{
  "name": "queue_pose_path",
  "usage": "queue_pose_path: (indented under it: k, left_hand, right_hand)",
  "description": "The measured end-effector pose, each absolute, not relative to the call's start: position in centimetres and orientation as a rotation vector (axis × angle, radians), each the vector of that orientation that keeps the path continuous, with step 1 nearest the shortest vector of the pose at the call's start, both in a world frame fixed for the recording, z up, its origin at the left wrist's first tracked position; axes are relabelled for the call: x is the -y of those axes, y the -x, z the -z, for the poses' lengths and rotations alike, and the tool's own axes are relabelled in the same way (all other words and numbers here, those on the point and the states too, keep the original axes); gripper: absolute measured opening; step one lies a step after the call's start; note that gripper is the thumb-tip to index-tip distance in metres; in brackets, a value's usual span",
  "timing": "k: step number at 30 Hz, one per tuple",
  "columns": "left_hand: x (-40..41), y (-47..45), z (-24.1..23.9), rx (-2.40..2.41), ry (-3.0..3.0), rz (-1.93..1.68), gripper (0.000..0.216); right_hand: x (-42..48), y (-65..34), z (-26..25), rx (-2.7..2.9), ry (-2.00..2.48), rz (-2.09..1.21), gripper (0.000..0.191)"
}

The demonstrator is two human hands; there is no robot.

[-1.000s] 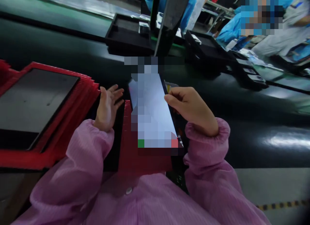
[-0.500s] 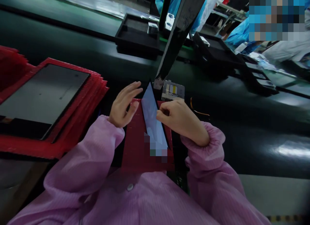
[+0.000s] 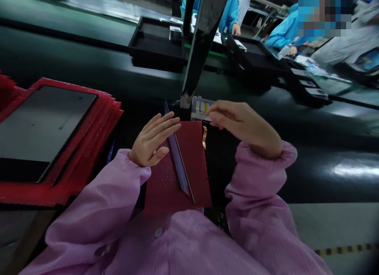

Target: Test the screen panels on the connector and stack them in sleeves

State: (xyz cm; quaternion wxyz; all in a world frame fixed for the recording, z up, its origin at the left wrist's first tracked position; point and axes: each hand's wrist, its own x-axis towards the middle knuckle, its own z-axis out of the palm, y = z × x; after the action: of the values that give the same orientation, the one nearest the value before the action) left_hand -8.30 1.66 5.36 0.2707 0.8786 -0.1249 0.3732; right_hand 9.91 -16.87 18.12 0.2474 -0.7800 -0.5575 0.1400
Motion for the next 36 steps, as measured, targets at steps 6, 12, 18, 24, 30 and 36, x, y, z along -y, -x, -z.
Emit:
queue_pose_path:
  k: [6,12,18,24,30,36]
  left_hand:
    - [-1.4,8.2,-5.1,0.359,-2.329,-1.027,0.056]
    - [-1.3,8.1,-5.0,0.355,-2.306,-1.062,0.056]
    - [-1.5,8.1,-4.8,0.35,-2.311,-1.049,0.056]
    - [-1.5,8.1,-5.0,0.406,-2.339,-1.088,0.056]
    - [-1.4,7.8,-5.0,0.452,-2.322,-1.119,0.057]
    - [-1.5,7.8,-5.0,0.457,-2.295,-1.108,0.065]
  right_hand:
    - [15.0,-16.7,-13.1,1.459,2.623,-0.205,0.041]
    - [12.1,-18.1,-8.5,1.453,2.634,-0.007,0.045]
    - [11.4,-18.9,-6.5,1.597,2.521,-0.045,0.041]
    - [11.0,-19.1,-5.7,1.659,2.481,-0.113,0.041]
    - [10.8,-19.1,-5.2,1.673,2.508,-0.07,0.041]
    - [10.8,-18.7,-5.2,1.687,2.546,-0.047,0.041]
